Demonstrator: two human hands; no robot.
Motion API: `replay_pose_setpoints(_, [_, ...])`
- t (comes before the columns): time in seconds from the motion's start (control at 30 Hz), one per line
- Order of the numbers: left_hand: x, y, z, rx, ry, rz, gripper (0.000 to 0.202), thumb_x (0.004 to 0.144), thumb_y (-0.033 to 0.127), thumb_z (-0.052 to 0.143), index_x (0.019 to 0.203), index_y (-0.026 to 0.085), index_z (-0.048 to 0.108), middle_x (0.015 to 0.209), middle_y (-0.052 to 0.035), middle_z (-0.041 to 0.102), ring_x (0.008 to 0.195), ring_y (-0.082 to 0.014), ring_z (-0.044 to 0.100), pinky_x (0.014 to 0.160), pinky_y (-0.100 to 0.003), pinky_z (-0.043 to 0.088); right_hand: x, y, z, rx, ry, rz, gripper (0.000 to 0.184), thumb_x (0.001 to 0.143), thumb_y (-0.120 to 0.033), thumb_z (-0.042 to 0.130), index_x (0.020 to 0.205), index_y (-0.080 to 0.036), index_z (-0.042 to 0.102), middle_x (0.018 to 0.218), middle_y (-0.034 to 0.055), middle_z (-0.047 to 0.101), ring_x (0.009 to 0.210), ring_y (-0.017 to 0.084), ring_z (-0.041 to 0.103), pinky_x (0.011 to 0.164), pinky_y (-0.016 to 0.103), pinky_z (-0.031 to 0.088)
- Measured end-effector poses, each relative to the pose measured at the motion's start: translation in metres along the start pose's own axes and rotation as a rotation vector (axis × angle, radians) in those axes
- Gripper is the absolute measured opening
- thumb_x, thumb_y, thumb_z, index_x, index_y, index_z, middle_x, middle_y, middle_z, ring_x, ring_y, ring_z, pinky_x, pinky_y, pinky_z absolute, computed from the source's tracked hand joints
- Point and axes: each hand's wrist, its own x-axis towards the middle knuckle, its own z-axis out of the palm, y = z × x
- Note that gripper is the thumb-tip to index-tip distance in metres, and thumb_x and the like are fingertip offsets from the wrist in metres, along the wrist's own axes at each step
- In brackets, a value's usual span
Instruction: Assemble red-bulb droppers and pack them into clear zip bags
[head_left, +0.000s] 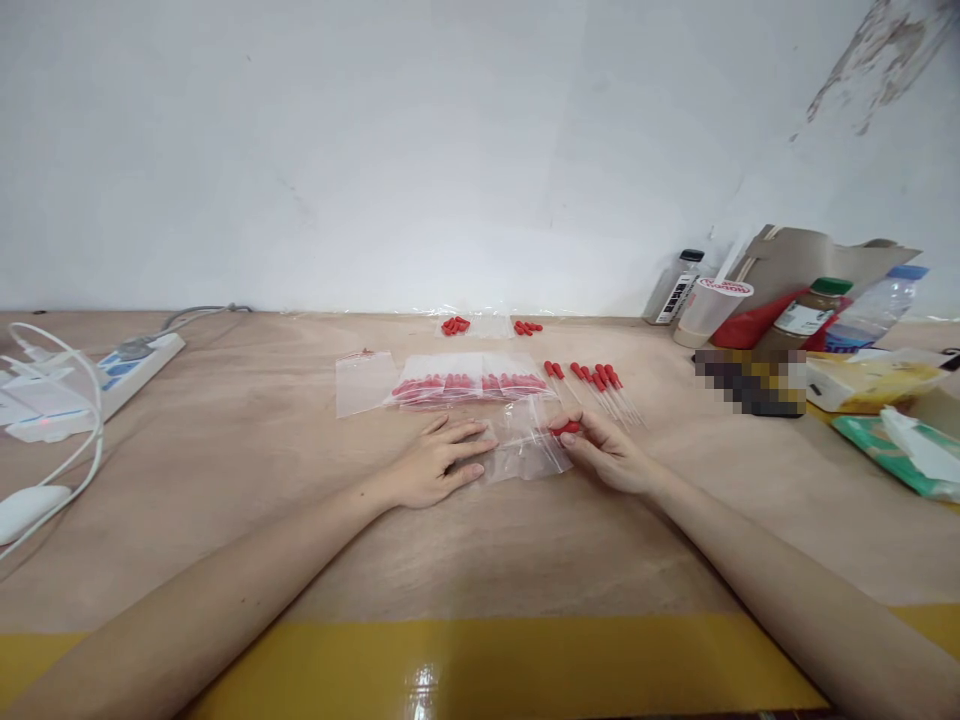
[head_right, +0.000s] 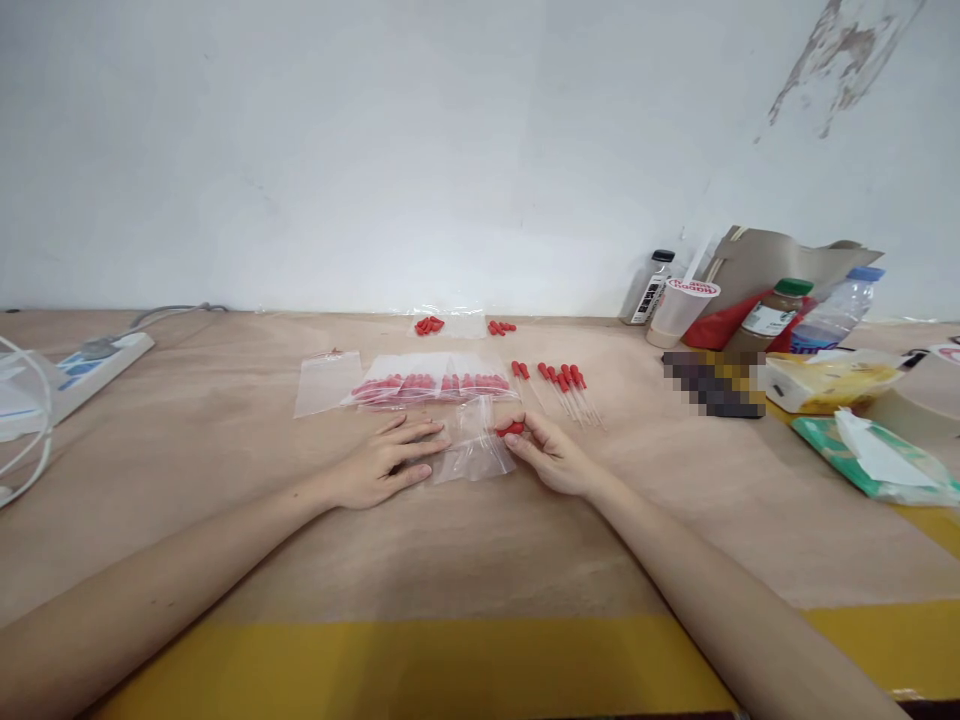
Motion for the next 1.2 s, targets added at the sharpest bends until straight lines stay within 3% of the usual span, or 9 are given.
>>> replay_pose_setpoints(0.23, [0.0,0.001,-0.003,-0.019,0.003,-0.003,0.042,0.09,0.044,0.033,0.13,0.032,0.037,0.139,-0.0018,0.033,0.129,-0.0207,0.028,0.107,-0.048,0.011,-0.002,0.0,0.002,-0.144,0.122,-0.006,0.026,0.084,-0.039,0.045,0.103,-0.022,0.047,0.087,0.0047,0.057,0.077,0.015,0.054,0.071,0.029,0.044])
replay_pose_setpoints(0.43, [-0.002,-0.003,-0.003,-0.07,0.051,-0.061,0.046,0.087,0.046,0.039,0.129,0.027,0.04,0.138,-0.0047,0.034,0.129,-0.0225,0.027,0.105,-0.041,0.024,-0.002,0.019,0.001,0.09,0.099,0.141,0.025,0.073,-0.041,0.06,0.084,-0.019,0.053,0.077,0.0033,0.061,0.067,0.013,0.057,0.061,0.027,0.046])
replay_pose_setpoints(0.57, [-0.001,-0.004,-0.002,-0.095,0.089,-0.055,0.044,0.087,0.044,0.039,0.127,0.027,0.043,0.137,-0.0038,0.037,0.128,-0.0211,0.029,0.105,-0.04,0.026,0.002,0.024,0.002,0.086,0.076,0.22,0.033,0.067,-0.043,0.065,0.088,-0.017,0.063,0.077,0.0046,0.065,0.067,0.016,0.059,0.063,0.031,0.048])
replay_pose_setpoints(0.67, [0.001,-0.004,-0.002,-0.106,0.132,-0.043,0.04,0.088,0.04,0.039,0.124,0.025,0.046,0.134,-0.0043,0.041,0.126,-0.0199,0.033,0.104,-0.039,0.028,0.005,0.02,0.002,-0.037,0.131,0.157,0.03,0.074,-0.043,0.057,0.09,-0.02,0.067,0.086,0.0057,0.065,0.079,0.019,0.059,0.072,0.035,0.047])
replay_pose_setpoints(0.83, [0.001,-0.006,-0.001,-0.115,0.144,-0.028,0.036,0.088,0.039,0.039,0.119,0.025,0.053,0.127,-0.0043,0.049,0.122,-0.0205,0.039,0.103,-0.04,0.029,0.005,0.017,-0.001,-0.269,-0.009,0.02,0.031,0.083,-0.04,0.045,0.074,-0.02,0.068,0.078,0.0054,0.058,0.077,0.018,0.055,0.072,0.033,0.044])
replay_pose_setpoints(1.03, [-0.001,-0.003,-0.001,-0.126,0.15,-0.044,0.038,0.086,0.042,0.042,0.118,0.023,0.053,0.125,-0.0062,0.05,0.122,-0.0221,0.038,0.099,-0.038,0.035,0.004,0.025,-0.006,-0.314,0.206,0.116,0.025,0.078,-0.039,0.05,0.077,-0.019,0.064,0.076,0.0043,0.06,0.07,0.016,0.054,0.065,0.029,0.042])
replay_pose_setpoints(1.2, [-0.001,0.0,-0.003,-0.151,0.175,-0.041,0.04,0.083,0.044,0.047,0.116,0.023,0.053,0.116,-0.0066,0.052,0.112,-0.0221,0.046,0.094,-0.034,0.04,0.026,0.027,-0.026,-0.494,0.374,0.288,0.014,0.071,-0.031,0.055,0.075,-0.018,0.057,0.065,0.0017,0.059,0.056,0.014,0.05,0.053,0.026,0.038])
